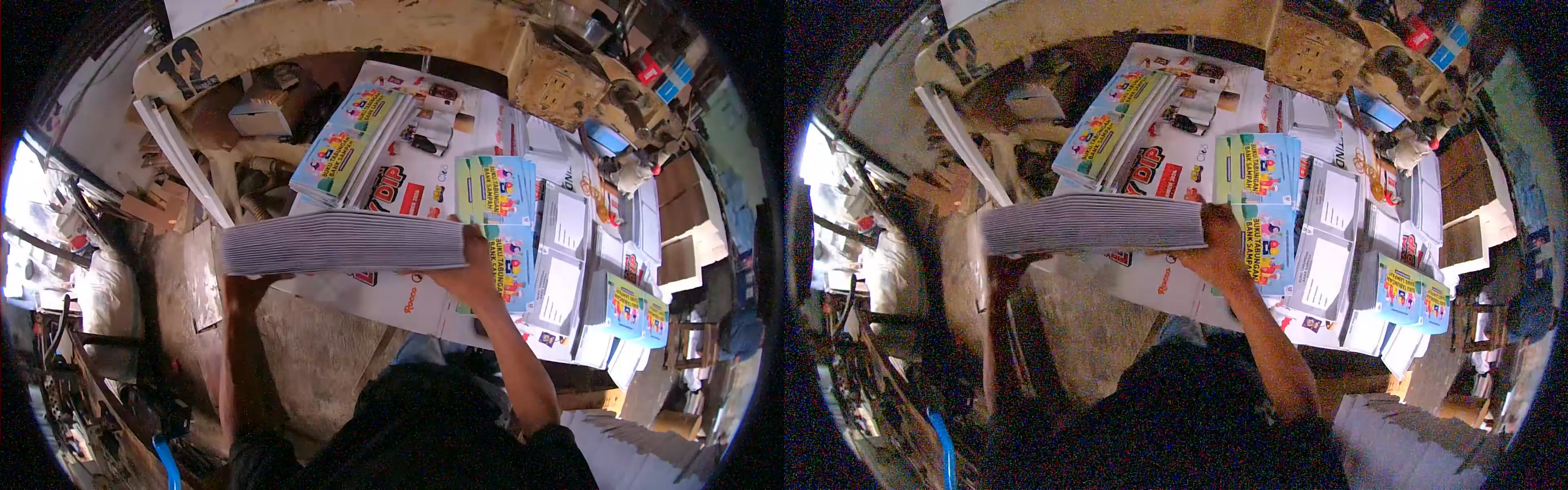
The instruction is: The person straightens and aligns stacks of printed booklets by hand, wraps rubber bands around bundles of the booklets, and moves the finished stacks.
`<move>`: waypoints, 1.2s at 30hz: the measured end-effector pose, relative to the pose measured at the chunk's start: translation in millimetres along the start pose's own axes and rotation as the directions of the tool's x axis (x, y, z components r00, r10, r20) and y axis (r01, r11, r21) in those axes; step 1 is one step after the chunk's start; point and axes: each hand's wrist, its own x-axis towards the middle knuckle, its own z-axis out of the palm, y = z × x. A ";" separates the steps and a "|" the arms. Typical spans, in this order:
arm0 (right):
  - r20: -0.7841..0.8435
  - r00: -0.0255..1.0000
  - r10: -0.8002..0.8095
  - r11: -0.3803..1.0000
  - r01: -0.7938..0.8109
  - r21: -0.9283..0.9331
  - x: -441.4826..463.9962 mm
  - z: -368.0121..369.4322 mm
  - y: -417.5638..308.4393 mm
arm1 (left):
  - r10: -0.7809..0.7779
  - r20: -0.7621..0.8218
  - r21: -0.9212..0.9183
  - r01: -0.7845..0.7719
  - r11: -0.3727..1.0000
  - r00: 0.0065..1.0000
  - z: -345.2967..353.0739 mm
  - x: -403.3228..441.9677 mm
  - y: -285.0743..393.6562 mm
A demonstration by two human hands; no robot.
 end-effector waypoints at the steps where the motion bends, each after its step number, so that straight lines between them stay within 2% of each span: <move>1: 0.013 1.000 0.003 1.000 -0.003 -0.002 4.5 -13.3 -6.6 | -0.008 -0.049 -0.112 0.002 0.994 0.999 -9.9 3.0 1.3; 4: -0.187 0.981 -0.046 0.981 0.079 0.177 15.1 -40.1 -18.1 | 0.008 -0.122 -0.386 -0.055 0.921 0.993 -33.8 4.4 36.3; 6: -0.159 0.987 -0.037 0.988 0.059 0.140 13.7 -40.0 -18.4 | -0.014 -0.086 -0.303 -0.013 0.953 0.996 -19.7 -1.6 36.1; 7: 0.055 0.998 -0.039 0.997 0.036 0.066 7.2 -27.5 -5.0 | -0.041 -0.044 -0.207 0.031 0.978 0.998 -6.4 -6.4 25.2; 8: 0.283 0.956 -0.077 0.964 0.144 -0.222 -4.7 3.1 12.6 | -0.057 0.002 -0.107 0.057 0.993 0.998 6.4 -11.3 13.1; 9: 0.166 0.986 0.007 1.000 -0.005 -0.012 -18.9 23.0 24.5 | -0.064 0.035 -0.032 0.066 0.997 0.997 20.7 -17.2 3.6; 10: 0.051 0.993 0.107 0.970 -0.116 0.214 -14.6 28.0 23.1 | -0.070 0.060 0.000 0.070 0.998 0.996 24.8 -17.4 2.2; 11: 0.031 0.995 0.096 0.972 -0.100 0.210 -2.7 27.8 29.9 | -0.066 0.063 -0.002 0.067 0.998 0.996 23.7 -14.1 0.5; 13: -0.012 0.994 -0.110 0.990 0.111 0.089 -6.8 8.7 16.7 | -0.052 0.080 0.056 0.047 0.997 0.995 16.8 -10.2 -4.6; 14: -0.021 0.992 -0.126 0.988 0.127 0.083 -2.9 11.1 25.7 | 0.005 0.080 0.121 -0.015 0.993 0.997 12.5 -6.8 -12.7; 15: 0.142 0.990 -0.019 0.984 -0.007 0.179 -2.8 18.1 38.9 | 0.071 0.076 0.136 -0.080 0.987 0.995 2.9 -3.9 -19.0; 16: 0.052 0.998 -0.028 0.982 0.018 0.186 -1.4 4.4 25.8 | 0.143 0.076 0.161 -0.154 0.975 0.987 -8.0 3.2 -23.1; 17: -0.039 0.999 -0.038 0.981 0.044 0.188 0.1 -9.4 12.7 | 0.081 0.003 -0.168 -0.079 0.983 0.997 -16.9 3.1 -27.7; 19: 0.008 0.999 -0.043 0.974 0.041 0.222 5.1 -39.1 -0.6 | -0.023 -0.035 -0.480 0.004 0.877 0.999 -30.8 -0.3 3.8; 20: 0.037 0.997 -0.064 0.966 0.052 0.255 6.7 -45.8 0.7 | -0.031 -0.059 -0.510 -0.003 0.860 0.998 -34.1 -2.0 15.7; 22: 0.066 0.992 -0.108 0.980 0.095 0.175 1.5 -33.4 13.8 | -0.045 -0.089 -0.416 0.004 0.909 0.995 -18.6 -7.1 25.4; 23: -0.001 0.998 -0.062 0.976 0.061 0.210 -12.9 -4.8 27.4 | -0.066 -0.068 -0.303 0.042 0.952 0.995 -5.1 -7.9 19.6; 25: 0.207 0.977 -0.043 0.970 -0.009 0.243 -13.6 3.6 30.2 | -0.082 -0.008 -0.109 0.081 0.991 0.997 17.8 -6.4 7.1; 26: 0.192 0.980 -0.051 0.970 0.003 0.244 -9.7 2.5 29.7 | -0.081 -0.003 -0.080 0.081 0.993 0.997 19.6 -0.9 5.7; 28: 0.357 0.929 0.097 0.990 -0.054 -0.129 -4.4 -12.5 15.7 | -0.111 0.015 -0.111 0.111 0.987 0.994 18.8 1.3 18.7; 29: 0.377 0.918 0.121 0.988 -0.075 -0.133 -16.2 -21.5 5.7 | -0.140 0.039 -0.112 0.144 0.983 0.989 20.3 -0.8 23.9; 30: 0.330 0.930 0.163 0.895 -0.281 0.347 -13.0 -28.8 -0.8 | -0.153 0.052 -0.114 0.158 0.981 0.987 22.8 -3.4 27.2; 32: 0.304 0.929 0.209 0.551 -0.369 0.748 -12.7 -11.1 -0.9 | -0.184 0.086 -0.108 0.193 0.975 0.979 25.6 -18.3 29.5; 34: -0.012 0.979 0.204 0.730 -0.143 0.669 -31.2 28.0 5.1 | -0.207 0.126 -0.095 0.220 0.971 0.970 31.1 -27.3 30.4; 35: 0.039 0.971 0.234 0.742 -0.204 0.639 -32.5 24.4 7.6 | -0.217 0.136 -0.100 0.231 0.968 0.967 31.3 -26.8 31.0; 36: 0.033 0.972 0.231 0.746 -0.199 0.636 -27.9 15.6 5.1 | -0.225 0.142 -0.104 0.240 0.965 0.964 31.1 -25.9 31.8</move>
